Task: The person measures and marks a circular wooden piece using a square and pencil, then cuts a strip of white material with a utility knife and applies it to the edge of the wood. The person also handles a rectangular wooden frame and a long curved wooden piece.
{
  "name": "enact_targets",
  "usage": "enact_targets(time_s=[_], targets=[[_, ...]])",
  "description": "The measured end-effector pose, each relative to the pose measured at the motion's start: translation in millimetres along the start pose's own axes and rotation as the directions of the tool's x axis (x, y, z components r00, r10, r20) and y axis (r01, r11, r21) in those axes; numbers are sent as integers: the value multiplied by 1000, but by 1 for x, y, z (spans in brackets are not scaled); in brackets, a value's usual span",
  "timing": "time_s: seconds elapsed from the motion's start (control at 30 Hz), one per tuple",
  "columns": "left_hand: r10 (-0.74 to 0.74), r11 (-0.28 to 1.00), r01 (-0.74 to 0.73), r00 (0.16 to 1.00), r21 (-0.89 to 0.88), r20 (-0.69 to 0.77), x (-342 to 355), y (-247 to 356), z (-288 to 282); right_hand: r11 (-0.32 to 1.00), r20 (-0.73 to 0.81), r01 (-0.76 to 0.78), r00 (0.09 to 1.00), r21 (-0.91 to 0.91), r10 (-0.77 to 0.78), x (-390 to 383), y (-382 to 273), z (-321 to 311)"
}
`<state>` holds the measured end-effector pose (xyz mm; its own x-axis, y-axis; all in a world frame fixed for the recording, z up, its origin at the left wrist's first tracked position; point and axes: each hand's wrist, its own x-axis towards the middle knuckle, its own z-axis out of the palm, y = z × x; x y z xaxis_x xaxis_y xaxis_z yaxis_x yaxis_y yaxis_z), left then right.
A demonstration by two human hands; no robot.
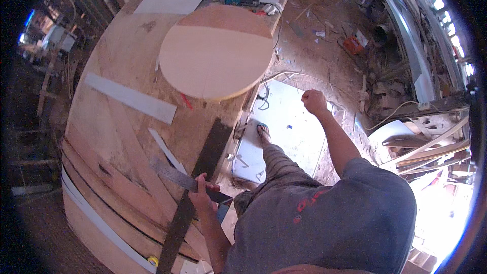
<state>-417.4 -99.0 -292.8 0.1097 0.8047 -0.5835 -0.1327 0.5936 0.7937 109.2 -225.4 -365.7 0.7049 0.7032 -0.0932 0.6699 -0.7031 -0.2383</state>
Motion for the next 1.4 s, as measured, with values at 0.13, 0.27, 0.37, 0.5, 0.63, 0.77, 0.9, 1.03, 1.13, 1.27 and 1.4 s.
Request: enact_targets(time_s=[0.13,0.27,0.37,0.5,0.63,0.77,0.9,1.03,1.13,1.27,1.4], targets=[[39,995,-38,999,93,-11,22,1,32,986,-113,162,981,39,-157,120,3,-12],[-25,995,10,988,-96,-155,31,18,97,946,-223,301,937,121,-269,270,-54,-29],[-12,994,-16,966,-108,-259,33,18,125,916,-243,337,927,216,-284,363,-100,-30],[4,994,-40,941,-99,-337,38,11,153,814,-195,578,794,-56,-576,477,-108,-11],[1,986,-70,908,-150,-419,21,11,171,784,69,619,785,-43,-616,502,-152,-19],[-27,982,-60,895,-179,-444,28,9,189,792,111,610,788,-12,-605,541,-120,-2],[7,986,-78,899,-145,-438,32,11,191,774,33,627,775,91,-632,511,-133,-19],[7,963,-93,947,-254,-321,46,21,200,868,-302,479,853,131,-425,515,-89,-15],[-13,870,-90,979,-486,-205,49,21,178,658,-481,542,825,523,-297,467,-104,-47],[-5,907,-90,975,-412,-223,72,15,150,484,-379,457,890,746,-255,328,-111,-100],[92,931,-139,984,-339,-151,75,35,167,390,231,-48,870,919,-436,137,-68,0]])
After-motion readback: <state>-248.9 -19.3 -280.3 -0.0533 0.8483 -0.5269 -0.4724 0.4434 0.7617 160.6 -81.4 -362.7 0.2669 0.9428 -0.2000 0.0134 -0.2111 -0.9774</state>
